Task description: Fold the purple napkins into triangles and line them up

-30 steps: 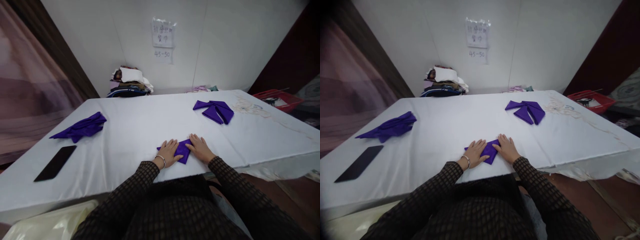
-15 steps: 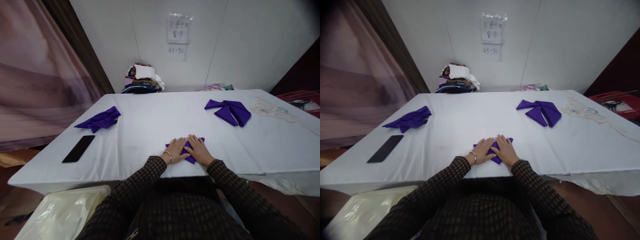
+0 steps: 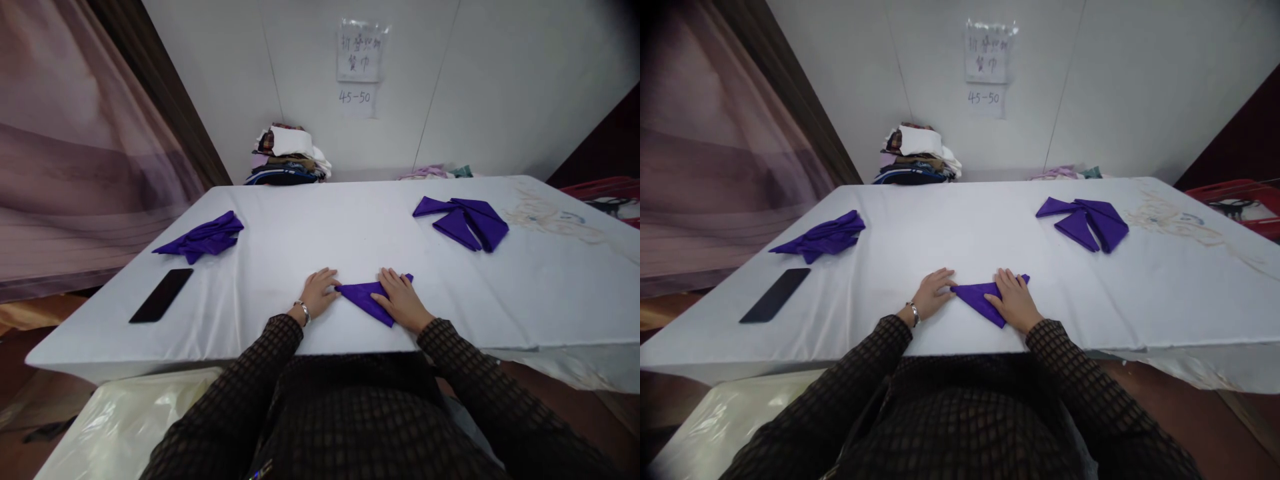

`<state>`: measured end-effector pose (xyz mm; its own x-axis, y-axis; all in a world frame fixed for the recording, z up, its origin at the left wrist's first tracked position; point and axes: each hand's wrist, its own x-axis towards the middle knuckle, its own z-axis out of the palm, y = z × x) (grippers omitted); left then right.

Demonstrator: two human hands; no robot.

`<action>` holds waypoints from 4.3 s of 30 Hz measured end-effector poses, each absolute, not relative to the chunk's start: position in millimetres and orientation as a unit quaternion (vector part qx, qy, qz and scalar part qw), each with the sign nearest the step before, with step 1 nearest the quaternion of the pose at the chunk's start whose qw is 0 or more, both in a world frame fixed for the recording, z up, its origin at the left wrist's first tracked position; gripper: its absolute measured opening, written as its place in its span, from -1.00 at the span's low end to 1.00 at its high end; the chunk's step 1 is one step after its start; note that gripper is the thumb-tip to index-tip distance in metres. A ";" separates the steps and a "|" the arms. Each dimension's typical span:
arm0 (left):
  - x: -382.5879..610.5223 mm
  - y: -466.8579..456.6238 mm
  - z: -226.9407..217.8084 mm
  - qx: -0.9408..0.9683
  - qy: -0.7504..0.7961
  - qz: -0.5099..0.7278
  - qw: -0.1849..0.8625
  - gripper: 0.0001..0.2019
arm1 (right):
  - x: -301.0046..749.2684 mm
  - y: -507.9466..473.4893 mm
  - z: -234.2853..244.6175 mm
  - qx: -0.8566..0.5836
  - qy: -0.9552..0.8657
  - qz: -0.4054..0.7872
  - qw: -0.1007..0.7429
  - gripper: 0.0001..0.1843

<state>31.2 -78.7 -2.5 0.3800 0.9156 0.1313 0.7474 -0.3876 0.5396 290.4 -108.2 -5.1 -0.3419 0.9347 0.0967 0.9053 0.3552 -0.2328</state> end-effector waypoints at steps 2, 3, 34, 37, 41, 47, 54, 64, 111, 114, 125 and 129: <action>33.2 -79.1 0.6 0.804 0.516 0.209 0.211 -0.85 | 291.2 -107.8 -3.8 -0.561 -0.817 0.073 0.107 -0.24; 33.6 -79.3 1.7 0.805 0.513 0.209 0.213 -0.87 | 291.6 -107.7 -2.9 -0.559 -0.819 0.074 0.108 -0.24; 98.2 -94.0 -9.1 0.931 0.358 0.052 0.052 -0.26 | 321.5 -96.7 10.8 -0.606 -0.777 0.120 0.120 -0.34; 99.6 -95.0 -6.3 0.931 0.358 0.044 0.058 -0.21 | 331.6 -93.2 9.0 -0.616 -0.771 0.117 0.115 -0.32; 101.3 -97.0 -0.1 0.927 0.367 0.025 0.069 -0.19 | 344.7 -89.8 8.9 -0.644 -0.751 0.105 0.097 -0.32; 101.8 -97.9 1.6 0.926 0.368 0.029 0.078 -0.21 | 333.6 -92.6 28.3 -0.664 -0.735 0.050 0.128 -0.29; 100.2 -95.9 -5.2 0.928 0.362 0.047 0.073 -0.22 | 283.7 -98.0 27.5 -0.539 -0.826 0.095 0.132 -0.27; 97.9 -96.5 -4.4 0.931 0.357 0.050 0.066 -0.24 | 328.5 -85.8 12.1 -0.598 -0.782 0.133 0.118 -0.28; 93.2 -92.2 -30.6 0.934 0.340 0.107 0.012 -0.22 | 308.5 -105.8 28.0 -0.552 -0.357 0.667 0.350 -0.60; 94.4 -93.5 -29.8 0.932 0.346 0.103 0.021 -0.22 | 303.8 -110.0 26.0 -0.541 -0.317 0.675 0.388 -0.58; 97.0 -99.1 -19.5 0.925 0.361 0.100 0.056 -0.21 | 290.9 -119.2 28.4 -0.492 -0.267 0.683 0.470 -0.58; 100.4 -101.1 -13.3 0.919 0.376 0.090 0.073 -0.26 | 292.6 -117.2 30.2 -0.486 -0.261 0.689 0.469 -0.58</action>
<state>100.4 -101.1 -13.3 0.7013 0.7044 0.1099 0.6780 -0.7066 0.2024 292.6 -117.2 30.2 -0.0867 0.9006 -0.4259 -0.3930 -0.4237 -0.8161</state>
